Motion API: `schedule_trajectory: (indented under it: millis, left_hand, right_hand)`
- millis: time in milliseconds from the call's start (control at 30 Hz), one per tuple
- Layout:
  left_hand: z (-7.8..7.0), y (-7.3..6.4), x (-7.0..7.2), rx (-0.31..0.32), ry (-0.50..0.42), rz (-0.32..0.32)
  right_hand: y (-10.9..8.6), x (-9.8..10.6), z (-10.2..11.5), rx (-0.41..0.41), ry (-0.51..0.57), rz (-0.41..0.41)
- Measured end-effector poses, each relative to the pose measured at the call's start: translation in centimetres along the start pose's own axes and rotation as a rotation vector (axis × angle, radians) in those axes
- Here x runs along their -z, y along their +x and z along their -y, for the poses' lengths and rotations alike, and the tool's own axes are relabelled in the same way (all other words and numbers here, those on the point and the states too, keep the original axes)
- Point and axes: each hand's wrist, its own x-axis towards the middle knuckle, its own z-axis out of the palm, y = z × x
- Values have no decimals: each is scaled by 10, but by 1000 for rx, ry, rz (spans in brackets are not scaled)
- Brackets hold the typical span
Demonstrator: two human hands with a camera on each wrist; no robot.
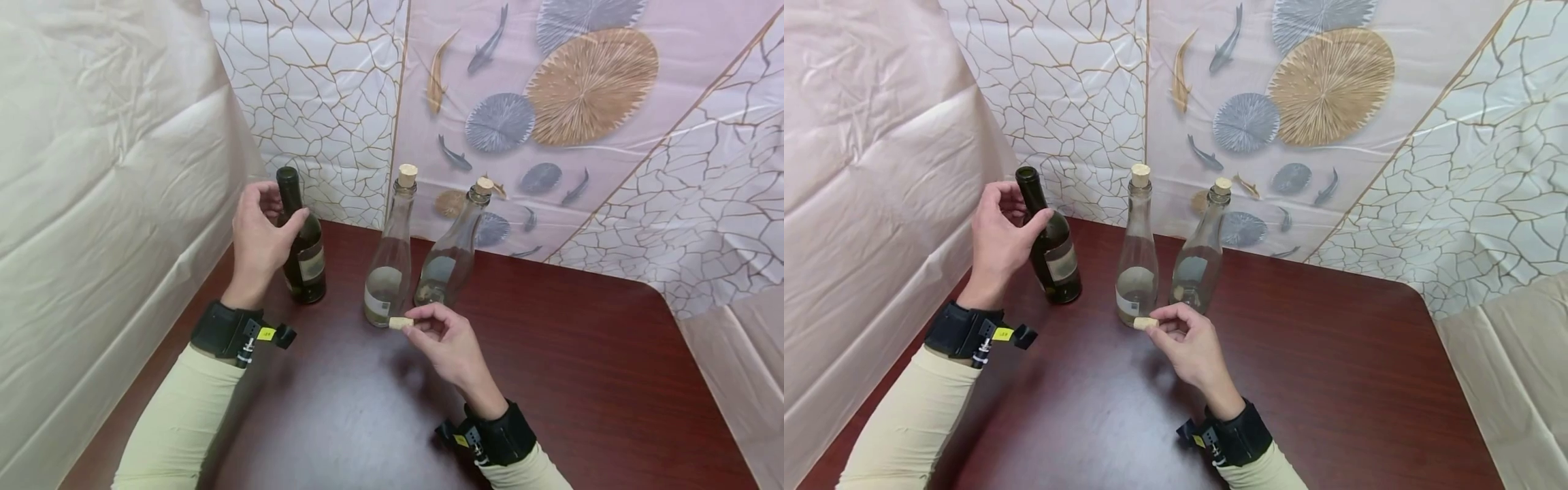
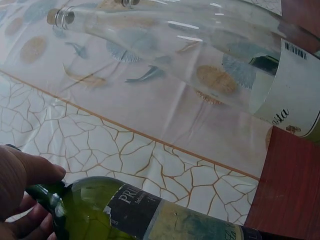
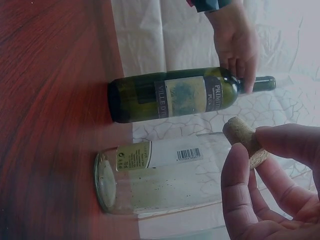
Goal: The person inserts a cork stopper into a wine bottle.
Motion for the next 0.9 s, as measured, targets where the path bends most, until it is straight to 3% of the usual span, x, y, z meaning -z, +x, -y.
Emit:
schedule_trajectory:
  millis: [400,900]
  left_hand:
    - [9,-3,-3,-44,26,2]
    - [9,-4,-1,-51,46,31]
  right_hand:
    - [2,0,-4,-11,-23,-5]
    - [5,-3,-8,-1,-12,4]
